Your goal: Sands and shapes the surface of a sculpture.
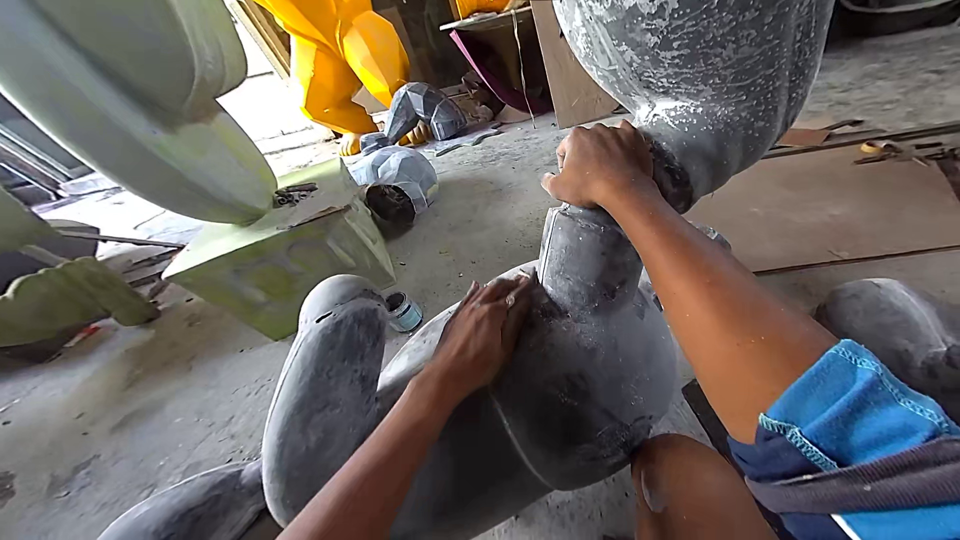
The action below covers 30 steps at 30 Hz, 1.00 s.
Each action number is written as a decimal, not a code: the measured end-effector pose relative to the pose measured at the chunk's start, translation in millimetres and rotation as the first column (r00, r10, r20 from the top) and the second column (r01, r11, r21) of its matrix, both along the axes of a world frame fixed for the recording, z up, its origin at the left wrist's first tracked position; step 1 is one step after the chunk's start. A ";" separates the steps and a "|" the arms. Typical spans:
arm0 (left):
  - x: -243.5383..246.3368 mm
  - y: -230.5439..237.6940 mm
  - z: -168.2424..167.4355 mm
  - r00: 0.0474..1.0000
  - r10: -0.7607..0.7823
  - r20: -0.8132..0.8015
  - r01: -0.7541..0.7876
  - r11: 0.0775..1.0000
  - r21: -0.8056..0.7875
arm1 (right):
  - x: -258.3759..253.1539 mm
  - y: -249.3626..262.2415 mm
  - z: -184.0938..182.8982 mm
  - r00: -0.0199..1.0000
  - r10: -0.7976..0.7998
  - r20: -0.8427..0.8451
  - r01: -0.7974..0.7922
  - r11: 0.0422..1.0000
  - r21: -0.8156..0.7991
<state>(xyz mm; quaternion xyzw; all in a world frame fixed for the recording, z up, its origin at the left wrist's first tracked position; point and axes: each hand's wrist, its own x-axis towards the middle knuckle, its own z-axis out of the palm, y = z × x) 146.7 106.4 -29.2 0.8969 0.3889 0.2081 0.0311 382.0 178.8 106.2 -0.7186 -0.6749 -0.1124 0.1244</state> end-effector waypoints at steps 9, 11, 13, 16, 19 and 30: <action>3.5 -8.9 -0.5 0.998 -0.026 0.057 0.027 0.999 -0.023 | 4.5 -11.4 -0.3 1.000 -0.019 -0.008 0.019 1.000 0.019; 9.1 4.5 4.9 0.996 0.039 0.083 -0.033 0.997 -0.074 | 3.3 -12.2 0.2 1.000 -0.009 -0.009 0.009 1.000 0.019; 9.1 1.8 9.4 0.995 0.059 0.081 -0.051 0.993 -0.106 | 3.5 -9.2 3.0 1.000 0.000 -0.007 0.001 1.000 0.022; -6.6 -15.8 9.9 0.996 -0.025 0.083 0.033 0.995 -0.098 | 4.3 -7.4 2.8 1.000 0.003 -0.023 -0.002 1.000 0.031; -19.3 -11.8 16.8 0.997 -0.060 0.043 0.066 0.986 -0.151 | 1.2 -8.0 2.1 0.999 0.014 -0.035 -0.013 0.999 0.031; -9.9 5.0 41.9 0.983 -0.107 -0.148 0.083 0.983 -0.161 | -6.5 5.0 4.3 0.999 0.029 -0.027 -0.028 0.999 0.029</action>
